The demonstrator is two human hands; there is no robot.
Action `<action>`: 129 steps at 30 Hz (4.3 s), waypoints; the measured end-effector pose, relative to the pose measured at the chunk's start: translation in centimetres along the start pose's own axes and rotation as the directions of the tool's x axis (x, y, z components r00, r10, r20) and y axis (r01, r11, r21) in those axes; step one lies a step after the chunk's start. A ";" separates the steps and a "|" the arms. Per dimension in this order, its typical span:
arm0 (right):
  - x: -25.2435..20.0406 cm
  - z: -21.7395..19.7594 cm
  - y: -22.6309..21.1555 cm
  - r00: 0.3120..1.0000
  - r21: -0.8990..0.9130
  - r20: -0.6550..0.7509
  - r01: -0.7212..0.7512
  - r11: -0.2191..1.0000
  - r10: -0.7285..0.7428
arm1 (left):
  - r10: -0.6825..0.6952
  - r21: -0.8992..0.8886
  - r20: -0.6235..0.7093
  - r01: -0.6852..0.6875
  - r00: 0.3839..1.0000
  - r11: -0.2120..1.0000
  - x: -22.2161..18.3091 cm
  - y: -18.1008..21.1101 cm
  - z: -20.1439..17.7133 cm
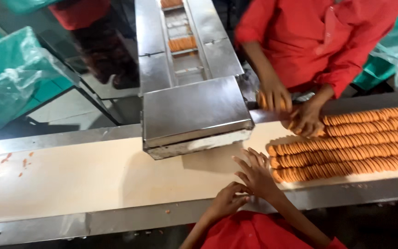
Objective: The person sorts and stacks round biscuits on a production table and feeds them into a packaging machine by hand.
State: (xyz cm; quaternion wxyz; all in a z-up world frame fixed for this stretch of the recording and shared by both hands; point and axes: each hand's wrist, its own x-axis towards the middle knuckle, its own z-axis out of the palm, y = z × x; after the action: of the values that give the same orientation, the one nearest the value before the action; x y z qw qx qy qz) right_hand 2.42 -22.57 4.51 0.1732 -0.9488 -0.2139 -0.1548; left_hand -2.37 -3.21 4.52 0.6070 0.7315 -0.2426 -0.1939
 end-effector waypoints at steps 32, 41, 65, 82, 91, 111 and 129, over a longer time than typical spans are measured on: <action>-13.0 -8.1 9.6 0.899 0.040 0.091 -0.434 0.900 0.429 | 0.256 0.732 -0.231 -0.005 0.939 0.681 9.1 0.3 11.5; -16.6 -5.5 15.2 0.964 0.009 -0.231 -0.136 0.991 0.135 | 0.332 0.765 -0.174 -0.086 0.927 0.639 9.8 -1.1 10.8; 40.3 4.4 6.8 0.982 0.212 -0.172 0.116 0.970 -0.080 | 0.376 0.722 -0.678 0.476 0.631 0.502 16.0 10.5 -21.5; 4.6 -6.7 1.9 0.975 0.029 -0.082 0.212 0.977 -0.209 | 0.352 0.830 -0.431 0.213 0.831 0.515 23.1 12.3 -15.6; -10.9 -7.1 14.3 0.861 -0.288 -0.035 -0.495 0.820 0.508 | 0.221 0.655 -0.210 -0.031 0.952 0.755 10.9 2.8 4.6; -6.3 -9.7 14.0 0.852 -0.147 0.177 -0.472 0.869 0.493 | 0.124 0.753 -0.312 0.166 0.942 0.636 17.9 2.2 12.1; 5.4 -11.9 11.3 0.807 -0.119 -0.484 0.323 0.939 -0.339 | 0.732 0.990 -0.101 -0.005 0.674 0.141 8.6 12.3 -4.9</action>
State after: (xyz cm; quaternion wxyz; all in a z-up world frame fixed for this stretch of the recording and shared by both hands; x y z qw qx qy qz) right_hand 9.63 -35.02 14.16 0.1782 -0.8272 -0.3217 -0.4248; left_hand 5.90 -6.20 17.64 0.1073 0.8637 -0.2945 0.3948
